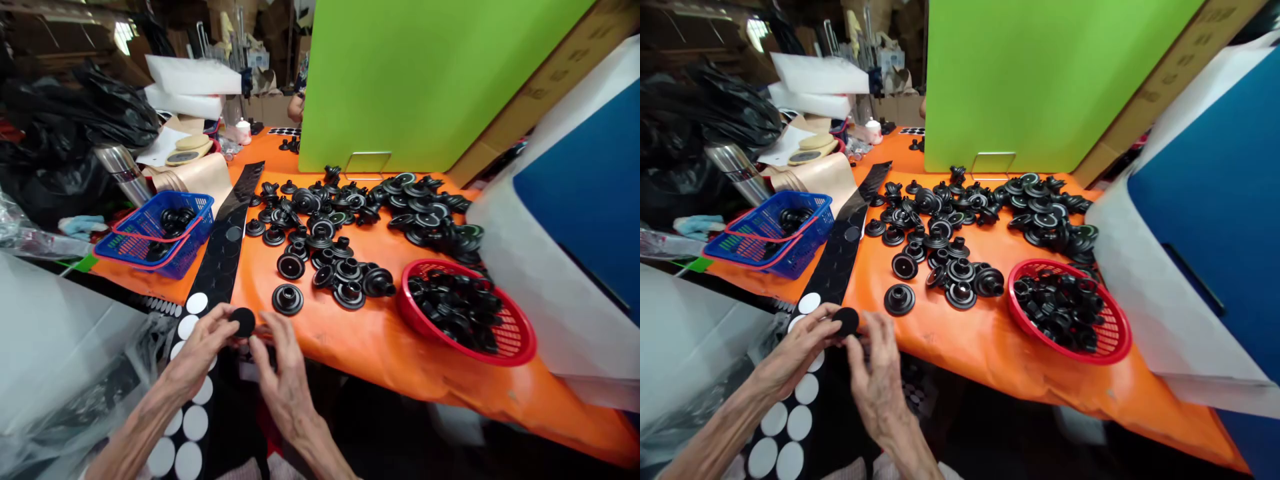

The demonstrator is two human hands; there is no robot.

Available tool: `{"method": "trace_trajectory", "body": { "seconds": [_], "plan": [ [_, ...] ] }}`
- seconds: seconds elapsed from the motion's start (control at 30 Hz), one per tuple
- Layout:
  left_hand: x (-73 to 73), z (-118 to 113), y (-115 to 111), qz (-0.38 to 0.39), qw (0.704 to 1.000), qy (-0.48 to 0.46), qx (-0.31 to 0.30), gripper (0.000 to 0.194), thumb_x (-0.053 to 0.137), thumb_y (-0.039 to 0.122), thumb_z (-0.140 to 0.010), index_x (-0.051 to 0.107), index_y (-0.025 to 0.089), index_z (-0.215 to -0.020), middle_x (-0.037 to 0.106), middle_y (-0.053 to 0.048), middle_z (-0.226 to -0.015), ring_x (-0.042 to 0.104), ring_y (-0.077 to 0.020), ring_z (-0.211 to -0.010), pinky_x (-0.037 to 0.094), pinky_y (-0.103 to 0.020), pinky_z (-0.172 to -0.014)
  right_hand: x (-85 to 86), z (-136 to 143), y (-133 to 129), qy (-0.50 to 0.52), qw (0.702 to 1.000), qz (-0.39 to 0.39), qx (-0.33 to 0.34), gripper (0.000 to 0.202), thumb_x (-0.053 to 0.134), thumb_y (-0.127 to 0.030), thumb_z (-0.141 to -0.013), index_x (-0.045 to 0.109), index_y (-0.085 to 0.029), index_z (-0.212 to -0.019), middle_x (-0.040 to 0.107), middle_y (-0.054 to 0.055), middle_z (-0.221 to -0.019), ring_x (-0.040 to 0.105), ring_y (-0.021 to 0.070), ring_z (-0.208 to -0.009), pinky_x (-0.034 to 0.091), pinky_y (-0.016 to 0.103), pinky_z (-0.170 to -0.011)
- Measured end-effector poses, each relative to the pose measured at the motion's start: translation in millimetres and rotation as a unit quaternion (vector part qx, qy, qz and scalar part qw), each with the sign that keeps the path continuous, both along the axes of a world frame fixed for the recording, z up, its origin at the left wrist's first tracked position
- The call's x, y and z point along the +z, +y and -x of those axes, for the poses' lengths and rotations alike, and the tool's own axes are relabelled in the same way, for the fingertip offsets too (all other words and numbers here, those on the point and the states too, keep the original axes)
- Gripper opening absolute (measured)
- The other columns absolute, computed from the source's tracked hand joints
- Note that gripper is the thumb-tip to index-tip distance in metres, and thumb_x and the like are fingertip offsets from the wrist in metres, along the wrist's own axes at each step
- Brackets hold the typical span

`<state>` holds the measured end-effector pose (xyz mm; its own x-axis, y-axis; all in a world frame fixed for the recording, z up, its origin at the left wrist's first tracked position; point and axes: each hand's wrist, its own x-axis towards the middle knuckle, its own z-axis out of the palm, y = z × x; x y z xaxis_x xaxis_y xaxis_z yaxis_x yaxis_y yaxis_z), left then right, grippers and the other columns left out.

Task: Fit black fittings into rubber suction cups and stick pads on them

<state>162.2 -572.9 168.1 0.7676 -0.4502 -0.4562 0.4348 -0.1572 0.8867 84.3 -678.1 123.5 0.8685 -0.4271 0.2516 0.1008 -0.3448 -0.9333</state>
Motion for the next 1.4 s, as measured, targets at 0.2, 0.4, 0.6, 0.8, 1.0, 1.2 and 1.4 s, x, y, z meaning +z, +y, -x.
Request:
{"method": "trace_trajectory", "body": {
  "seconds": [0.2,0.4,0.6,0.8,1.0,1.2,1.4],
  "plan": [
    [0.6,-7.2,-38.4,-0.149,0.961,-0.225,-0.060,0.038,0.070,0.041,-0.073,0.066,0.023,-0.106,0.063,-0.007,-0.100,0.060,-0.0193,-0.071,0.047,-0.035,-0.079,-1.7,22.4,-45.1,0.052,0.968,-0.206,-0.135,0.024,0.055,-0.044,-0.087,0.054,-0.021,-0.080,0.055,-0.003,-0.071,0.054,0.0122,-0.064,0.048,0.024,-0.062],
    [-18.1,-28.5,-84.9,-0.097,0.923,-0.350,-0.130,0.023,0.072,0.024,-0.071,0.068,0.023,-0.094,0.063,-0.007,-0.099,0.052,-0.0290,-0.107,0.033,-0.041,-0.104,3.6,45.3,-77.6,0.076,0.969,-0.212,-0.102,0.025,0.059,-0.046,-0.083,0.058,-0.021,-0.081,0.054,-0.002,-0.071,0.054,0.0129,-0.066,0.048,0.025,-0.063],
    [-13.4,-22.7,-67.2,0.094,0.992,0.064,-0.061,0.035,0.070,0.035,-0.076,0.057,0.025,-0.107,0.064,-0.002,-0.093,0.060,-0.0178,-0.082,0.051,-0.035,-0.077,9.8,51.5,-87.8,0.070,0.981,-0.160,-0.079,0.022,0.059,-0.042,-0.084,0.061,-0.021,-0.088,0.059,0.000,-0.076,0.055,0.0127,-0.066,0.048,0.025,-0.061],
    [-13.1,-0.6,-51.5,0.168,0.973,0.155,-0.011,0.023,0.070,0.029,-0.077,0.067,0.016,-0.096,0.068,-0.008,-0.100,0.061,-0.0181,-0.087,0.053,-0.030,-0.074,22.1,44.4,-79.8,0.057,0.959,-0.271,-0.061,0.027,0.068,-0.042,-0.078,0.055,-0.022,-0.090,0.054,-0.005,-0.068,0.050,0.0101,-0.058,0.045,0.023,-0.055],
    [-16.4,7.5,-42.2,0.149,0.984,0.082,-0.046,0.033,0.071,0.022,-0.076,0.067,0.019,-0.108,0.067,-0.006,-0.108,0.063,-0.0184,-0.090,0.054,-0.033,-0.080,18.3,37.2,-71.3,0.075,0.945,-0.312,-0.067,0.028,0.069,-0.046,-0.075,0.059,-0.020,-0.077,0.053,-0.002,-0.077,0.052,0.0117,-0.071,0.047,0.025,-0.068],
    [-16.5,13.4,-36.2,0.158,0.982,0.084,-0.057,0.040,0.071,0.017,-0.073,0.067,0.023,-0.112,0.064,-0.005,-0.115,0.064,-0.0206,-0.094,0.056,-0.040,-0.085,11.8,28.2,-55.3,0.060,0.960,-0.249,-0.118,0.025,0.064,-0.044,-0.078,0.063,-0.019,-0.072,0.054,0.006,-0.104,0.056,0.0189,-0.098,0.050,0.031,-0.079],
    [-17.2,15.6,-35.2,0.159,0.982,0.085,-0.063,0.038,0.070,0.015,-0.073,0.068,0.023,-0.110,0.064,-0.005,-0.116,0.065,-0.0208,-0.095,0.056,-0.039,-0.085,10.2,25.0,-47.7,0.065,0.957,-0.252,-0.129,0.025,0.063,-0.044,-0.078,0.063,-0.019,-0.073,0.054,0.005,-0.098,0.057,0.0172,-0.091,0.050,0.031,-0.077]
  ]
}}
